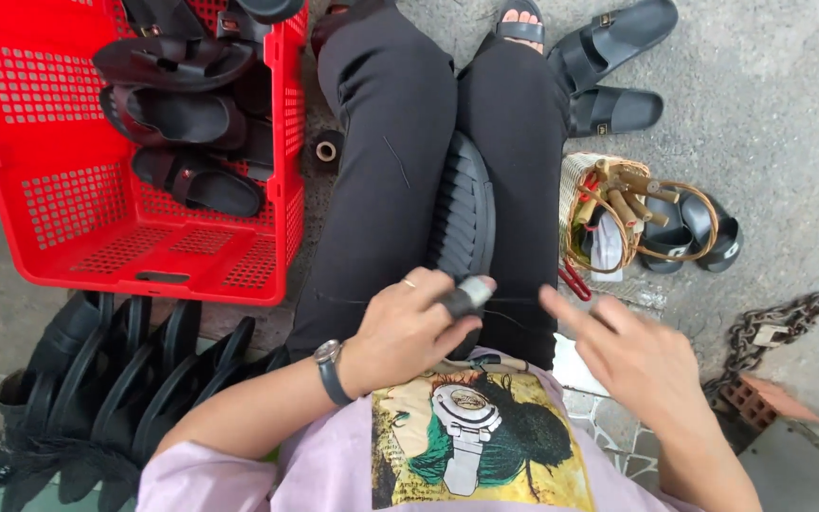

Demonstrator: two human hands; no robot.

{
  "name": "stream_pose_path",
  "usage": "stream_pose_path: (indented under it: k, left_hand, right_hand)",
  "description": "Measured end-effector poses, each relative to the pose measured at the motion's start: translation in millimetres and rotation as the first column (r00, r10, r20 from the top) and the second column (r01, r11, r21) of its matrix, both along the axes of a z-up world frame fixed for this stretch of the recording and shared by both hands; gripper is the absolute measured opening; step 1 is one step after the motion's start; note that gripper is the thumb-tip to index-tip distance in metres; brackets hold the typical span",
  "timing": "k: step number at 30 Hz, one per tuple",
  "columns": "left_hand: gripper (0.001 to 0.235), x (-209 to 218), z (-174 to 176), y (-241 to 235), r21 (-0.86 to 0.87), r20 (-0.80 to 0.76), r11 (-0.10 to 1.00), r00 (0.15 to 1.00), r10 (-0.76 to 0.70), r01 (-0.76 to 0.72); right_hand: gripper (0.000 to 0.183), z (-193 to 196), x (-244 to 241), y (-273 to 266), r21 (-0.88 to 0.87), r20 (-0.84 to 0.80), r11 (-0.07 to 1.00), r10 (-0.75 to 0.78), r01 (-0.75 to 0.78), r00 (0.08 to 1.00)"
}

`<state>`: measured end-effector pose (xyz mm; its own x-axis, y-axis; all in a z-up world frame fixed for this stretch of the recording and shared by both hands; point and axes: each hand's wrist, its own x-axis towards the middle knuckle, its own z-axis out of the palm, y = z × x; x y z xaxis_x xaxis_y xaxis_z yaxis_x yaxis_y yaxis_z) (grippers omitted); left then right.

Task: The person sits on the ground and sews a black shoe sole using a needle and thread. They repeatedly push the needle through the sole and pull the thread to stitch it, while a red basket of shoes and a smartphone are visible nearby.

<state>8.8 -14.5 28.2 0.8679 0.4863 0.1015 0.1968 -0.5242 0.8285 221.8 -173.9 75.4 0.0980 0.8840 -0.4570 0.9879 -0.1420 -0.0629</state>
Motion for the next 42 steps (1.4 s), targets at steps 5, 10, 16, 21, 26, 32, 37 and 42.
stream_pose_path:
  k: [5,10,16,21,26,32,37,42]
  left_hand:
    - [0.013,0,-2,1,0.191,0.131,0.964,0.969,-0.211,0.185]
    - [0.006,-18,-11,-4,0.234,0.161,0.934,0.937,-0.311,0.27]
    - [0.033,-16,-6,-3,-0.009,0.274,0.982,0.945,-0.177,0.186]
    - [0.037,-14,0,2,0.143,-0.331,0.979,0.939,-0.093,0.147]
    - [0.015,-11,15,25,-0.532,-0.098,0.841,0.98,-0.175,0.097]
    - [0.029,24,3,52,-0.909,0.2,0.369,0.979,-0.028,0.196]
    - [0.038,56,-38,71,-0.969,0.004,0.236,0.951,0.311,-0.073]
    - [0.031,20,-30,104,-0.967,-0.129,0.203,0.983,0.127,-0.153]
  right_hand:
    - [0.039,-18,-22,1,0.219,-0.399,0.976,0.098,-0.008,0.912]
    - [0.034,-40,-19,-10,0.227,-0.245,0.96,0.22,-0.165,0.944]
    - [0.012,10,36,-17,0.53,-0.208,0.711,-0.42,0.462,0.883]
    - [0.049,-13,-8,5,0.47,-0.442,0.869,0.077,0.158,0.894]
    - [0.054,-36,-29,23,0.314,-0.579,0.944,0.105,0.102,0.809]
    - [0.015,-34,-34,20,0.123,-0.876,0.893,-0.107,0.432,0.47]
    - [0.019,-56,-34,36,0.059,-0.909,0.857,-0.166,0.512,0.383]
    - [0.02,-47,-30,32,0.107,-0.74,0.923,-0.174,0.369,0.649]
